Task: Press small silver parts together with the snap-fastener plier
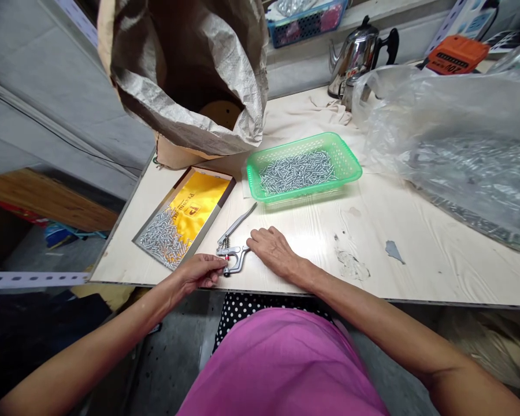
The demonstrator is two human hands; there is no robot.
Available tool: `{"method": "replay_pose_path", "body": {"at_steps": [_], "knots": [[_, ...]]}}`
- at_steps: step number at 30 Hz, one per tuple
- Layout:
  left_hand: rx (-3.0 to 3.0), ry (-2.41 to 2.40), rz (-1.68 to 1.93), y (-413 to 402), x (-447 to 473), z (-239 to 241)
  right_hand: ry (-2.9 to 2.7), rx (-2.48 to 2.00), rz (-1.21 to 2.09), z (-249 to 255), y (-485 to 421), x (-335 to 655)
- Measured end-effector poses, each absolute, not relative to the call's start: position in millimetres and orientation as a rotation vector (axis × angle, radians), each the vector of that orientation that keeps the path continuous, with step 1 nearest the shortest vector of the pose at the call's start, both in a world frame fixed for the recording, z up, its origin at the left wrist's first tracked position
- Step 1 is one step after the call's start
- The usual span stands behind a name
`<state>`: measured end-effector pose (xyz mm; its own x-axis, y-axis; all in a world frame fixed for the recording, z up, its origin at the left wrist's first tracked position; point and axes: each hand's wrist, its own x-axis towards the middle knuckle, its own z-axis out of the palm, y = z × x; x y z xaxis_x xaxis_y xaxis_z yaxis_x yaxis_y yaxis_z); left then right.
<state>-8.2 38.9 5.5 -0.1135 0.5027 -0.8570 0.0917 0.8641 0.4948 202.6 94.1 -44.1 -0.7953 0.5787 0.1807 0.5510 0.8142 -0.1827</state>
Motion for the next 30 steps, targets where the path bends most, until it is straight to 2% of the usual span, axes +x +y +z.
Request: {"method": "replay_pose_path", "body": {"at_steps": [11,30], "knots": [[0.421,1.698,0.433,38.7,-5.9,3.0,-2.731,-0.937,0.275,-44.9,94.2,199.4],[0.506,1.726,0.207,41.9,-7.5,6.8,-2.709,-0.901,0.402,-43.2,94.2,201.6]]}}
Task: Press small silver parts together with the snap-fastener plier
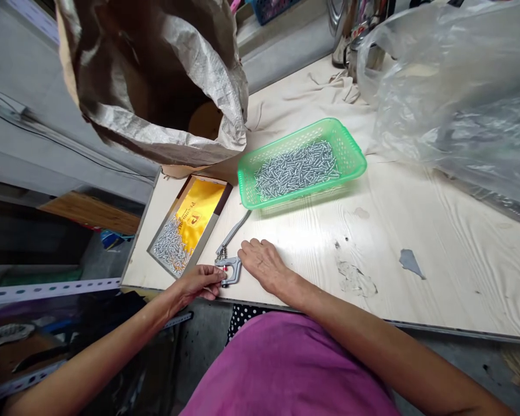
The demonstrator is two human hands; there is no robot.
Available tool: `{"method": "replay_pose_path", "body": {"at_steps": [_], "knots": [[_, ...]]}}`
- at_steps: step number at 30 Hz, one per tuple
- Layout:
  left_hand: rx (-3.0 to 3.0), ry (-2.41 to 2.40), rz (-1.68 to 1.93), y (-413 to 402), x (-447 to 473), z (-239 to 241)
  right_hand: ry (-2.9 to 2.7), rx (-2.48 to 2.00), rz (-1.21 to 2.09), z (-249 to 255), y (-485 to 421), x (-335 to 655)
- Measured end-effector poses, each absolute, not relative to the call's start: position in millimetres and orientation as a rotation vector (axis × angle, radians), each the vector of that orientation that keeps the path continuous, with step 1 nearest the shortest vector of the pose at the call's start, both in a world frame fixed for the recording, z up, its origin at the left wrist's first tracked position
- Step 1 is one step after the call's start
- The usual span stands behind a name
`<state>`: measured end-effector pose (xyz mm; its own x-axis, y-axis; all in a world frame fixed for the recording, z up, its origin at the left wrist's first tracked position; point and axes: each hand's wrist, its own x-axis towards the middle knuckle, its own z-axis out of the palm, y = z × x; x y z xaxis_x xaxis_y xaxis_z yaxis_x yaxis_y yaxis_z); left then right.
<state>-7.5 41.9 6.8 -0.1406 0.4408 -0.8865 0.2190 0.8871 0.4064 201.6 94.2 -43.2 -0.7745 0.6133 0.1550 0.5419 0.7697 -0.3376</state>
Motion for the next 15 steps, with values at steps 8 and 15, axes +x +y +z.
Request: {"method": "replay_pose_path", "body": {"at_steps": [8,15], "knots": [[0.571,1.748,0.191,39,-4,7,-2.736,-0.878,0.448,-39,96,205],[0.622,1.778,0.198,31,1,5,-2.798,-0.866,0.435,-35,92,212]]}}
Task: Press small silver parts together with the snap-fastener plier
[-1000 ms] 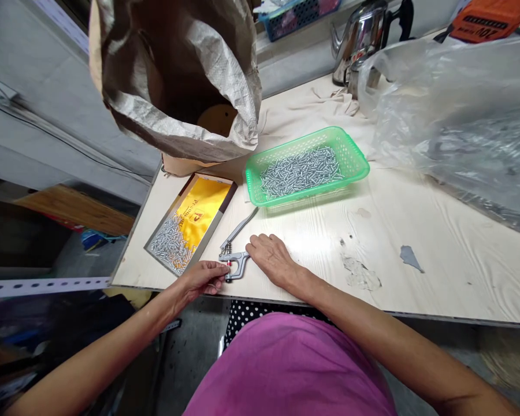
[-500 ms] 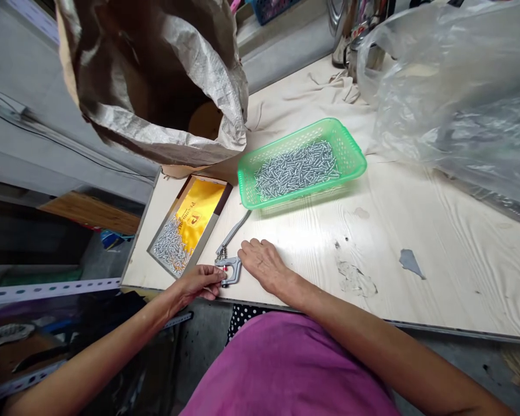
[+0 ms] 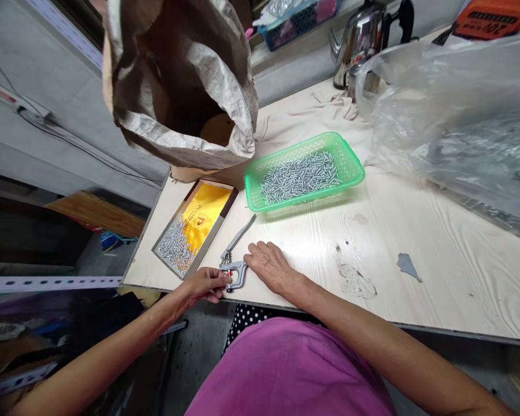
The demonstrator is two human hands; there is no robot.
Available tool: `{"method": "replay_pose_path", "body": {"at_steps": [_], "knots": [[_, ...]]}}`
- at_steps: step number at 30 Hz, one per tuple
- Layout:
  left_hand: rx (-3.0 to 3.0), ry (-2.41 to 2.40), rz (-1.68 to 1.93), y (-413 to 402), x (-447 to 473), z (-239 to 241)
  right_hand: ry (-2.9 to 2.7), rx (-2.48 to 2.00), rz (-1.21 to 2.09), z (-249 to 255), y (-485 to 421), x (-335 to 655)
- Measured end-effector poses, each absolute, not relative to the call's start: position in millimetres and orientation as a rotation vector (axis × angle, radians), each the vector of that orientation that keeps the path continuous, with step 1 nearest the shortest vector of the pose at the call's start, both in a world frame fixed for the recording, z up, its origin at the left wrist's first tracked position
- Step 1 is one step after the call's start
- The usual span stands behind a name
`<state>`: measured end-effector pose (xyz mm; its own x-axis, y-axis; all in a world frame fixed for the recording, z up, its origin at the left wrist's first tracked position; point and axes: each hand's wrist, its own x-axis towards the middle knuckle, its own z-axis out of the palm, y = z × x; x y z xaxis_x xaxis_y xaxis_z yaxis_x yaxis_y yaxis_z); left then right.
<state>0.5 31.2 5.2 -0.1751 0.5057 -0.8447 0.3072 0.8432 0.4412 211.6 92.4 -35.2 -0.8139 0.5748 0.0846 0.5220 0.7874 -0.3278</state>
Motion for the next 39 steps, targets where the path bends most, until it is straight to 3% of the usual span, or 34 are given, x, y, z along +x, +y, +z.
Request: {"method": "replay_pose_path", "body": {"at_steps": [11,25,39], "knots": [[0.805,1.801,0.135,20,10,2,-2.848,-0.918,0.395,-32,74,223],[0.877,1.797,0.181,13,8,-7,-3.042,-0.818,0.43,-23,130,207],[0.875,1.877,0.21,8,11,-9,-3.138,-0.888,0.301,-10,131,198]]}}
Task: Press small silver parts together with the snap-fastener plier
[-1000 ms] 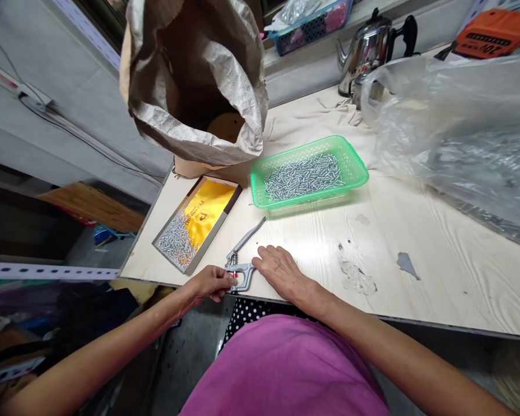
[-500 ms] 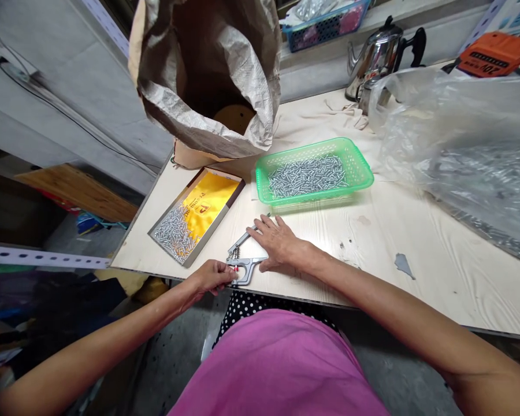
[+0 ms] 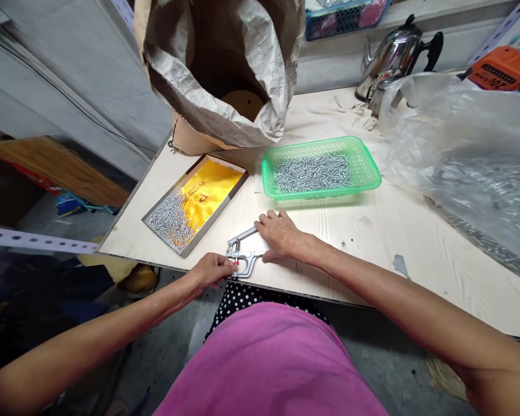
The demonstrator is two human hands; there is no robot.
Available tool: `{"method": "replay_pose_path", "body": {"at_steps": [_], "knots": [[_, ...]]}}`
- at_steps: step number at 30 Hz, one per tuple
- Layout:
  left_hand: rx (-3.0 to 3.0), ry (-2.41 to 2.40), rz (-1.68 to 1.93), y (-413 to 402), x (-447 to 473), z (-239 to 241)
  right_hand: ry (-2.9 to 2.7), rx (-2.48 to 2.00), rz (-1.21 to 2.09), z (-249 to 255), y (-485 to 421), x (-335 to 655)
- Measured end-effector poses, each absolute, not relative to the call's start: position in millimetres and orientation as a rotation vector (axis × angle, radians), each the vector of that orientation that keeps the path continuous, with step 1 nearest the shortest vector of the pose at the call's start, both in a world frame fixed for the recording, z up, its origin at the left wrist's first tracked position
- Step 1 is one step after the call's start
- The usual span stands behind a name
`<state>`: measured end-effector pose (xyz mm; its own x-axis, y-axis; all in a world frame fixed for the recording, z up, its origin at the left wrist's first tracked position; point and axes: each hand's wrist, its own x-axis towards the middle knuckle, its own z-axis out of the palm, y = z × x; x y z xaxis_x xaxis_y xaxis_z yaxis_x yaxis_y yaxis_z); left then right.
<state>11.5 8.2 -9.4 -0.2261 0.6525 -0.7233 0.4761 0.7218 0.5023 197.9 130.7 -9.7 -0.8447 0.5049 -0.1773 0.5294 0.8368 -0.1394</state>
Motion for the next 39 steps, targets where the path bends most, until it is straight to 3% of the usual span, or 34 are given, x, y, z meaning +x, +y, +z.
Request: {"method": "replay_pose_path", "body": {"at_steps": [4,8,13,17,33,39], "knots": [[1.074,1.899,0.215,-4,10,-6,2.908,0.847,-0.311,-11,127,202],[1.773,1.976,0.32,-9,14,-3,2.933,0.872,-0.344,-10,119,206],[2.313,1.665,0.275,24,27,-17,2.992,0.904,-0.384,-13,111,211],[2.382,1.5,0.165,48,35,-24,2.983,0.97,-0.433,-21,107,224],[2.387,1.622,-0.032,60,52,-14,2.746,1.096,-0.454,-5,102,225],[2.375,1.716,0.104,59,49,-16,2.886,1.156,-0.397,-8,107,234]]}}
